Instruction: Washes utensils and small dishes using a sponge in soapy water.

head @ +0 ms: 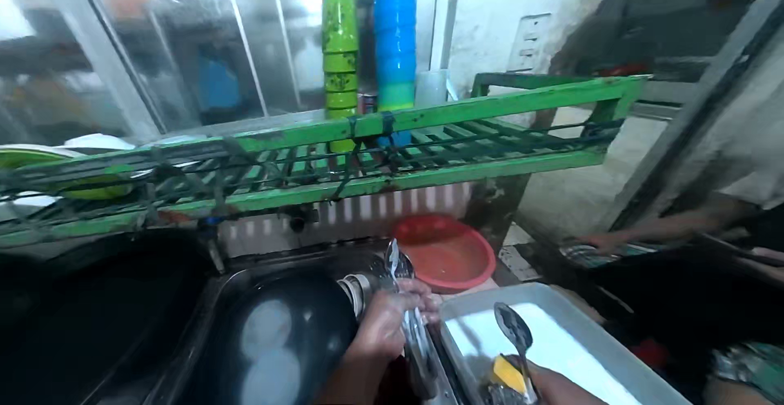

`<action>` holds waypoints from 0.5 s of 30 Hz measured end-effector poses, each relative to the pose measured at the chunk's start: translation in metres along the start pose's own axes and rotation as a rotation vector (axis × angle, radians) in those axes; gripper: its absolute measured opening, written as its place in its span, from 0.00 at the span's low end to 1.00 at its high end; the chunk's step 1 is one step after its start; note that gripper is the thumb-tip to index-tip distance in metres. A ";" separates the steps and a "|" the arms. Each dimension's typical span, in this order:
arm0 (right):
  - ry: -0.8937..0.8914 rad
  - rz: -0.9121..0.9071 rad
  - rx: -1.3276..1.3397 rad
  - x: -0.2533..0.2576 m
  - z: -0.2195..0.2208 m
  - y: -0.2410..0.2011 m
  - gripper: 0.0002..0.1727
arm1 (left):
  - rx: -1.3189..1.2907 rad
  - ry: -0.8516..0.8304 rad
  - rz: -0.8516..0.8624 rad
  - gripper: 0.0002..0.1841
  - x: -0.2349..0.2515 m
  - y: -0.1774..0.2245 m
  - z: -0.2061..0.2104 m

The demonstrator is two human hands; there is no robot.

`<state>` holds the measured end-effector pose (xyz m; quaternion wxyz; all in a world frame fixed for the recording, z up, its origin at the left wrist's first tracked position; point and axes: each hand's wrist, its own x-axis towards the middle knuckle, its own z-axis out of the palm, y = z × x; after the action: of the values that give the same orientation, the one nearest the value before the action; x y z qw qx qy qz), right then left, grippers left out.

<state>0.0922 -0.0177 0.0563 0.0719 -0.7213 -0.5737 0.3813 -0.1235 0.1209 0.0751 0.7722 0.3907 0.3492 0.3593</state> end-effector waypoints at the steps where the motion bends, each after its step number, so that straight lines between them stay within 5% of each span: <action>1: -0.018 0.004 0.012 0.000 -0.006 -0.007 0.34 | 0.072 -0.024 -0.036 0.11 -0.004 -0.004 -0.002; 6: -0.223 0.016 -0.214 0.021 -0.023 -0.052 0.33 | 0.114 -0.202 -0.057 0.10 -0.015 -0.034 0.001; 10: -0.289 0.116 -0.450 0.034 -0.025 -0.113 0.33 | 0.354 -0.059 -0.136 0.12 -0.030 -0.001 0.019; 15: -0.234 -0.013 -0.423 0.050 -0.024 -0.153 0.36 | 0.250 -0.036 0.104 0.11 -0.020 0.036 -0.003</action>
<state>-0.0086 0.0855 0.1322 -0.1453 -0.6675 -0.6500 0.3330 -0.1458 0.1213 0.1095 0.7041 0.5078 0.3566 0.3453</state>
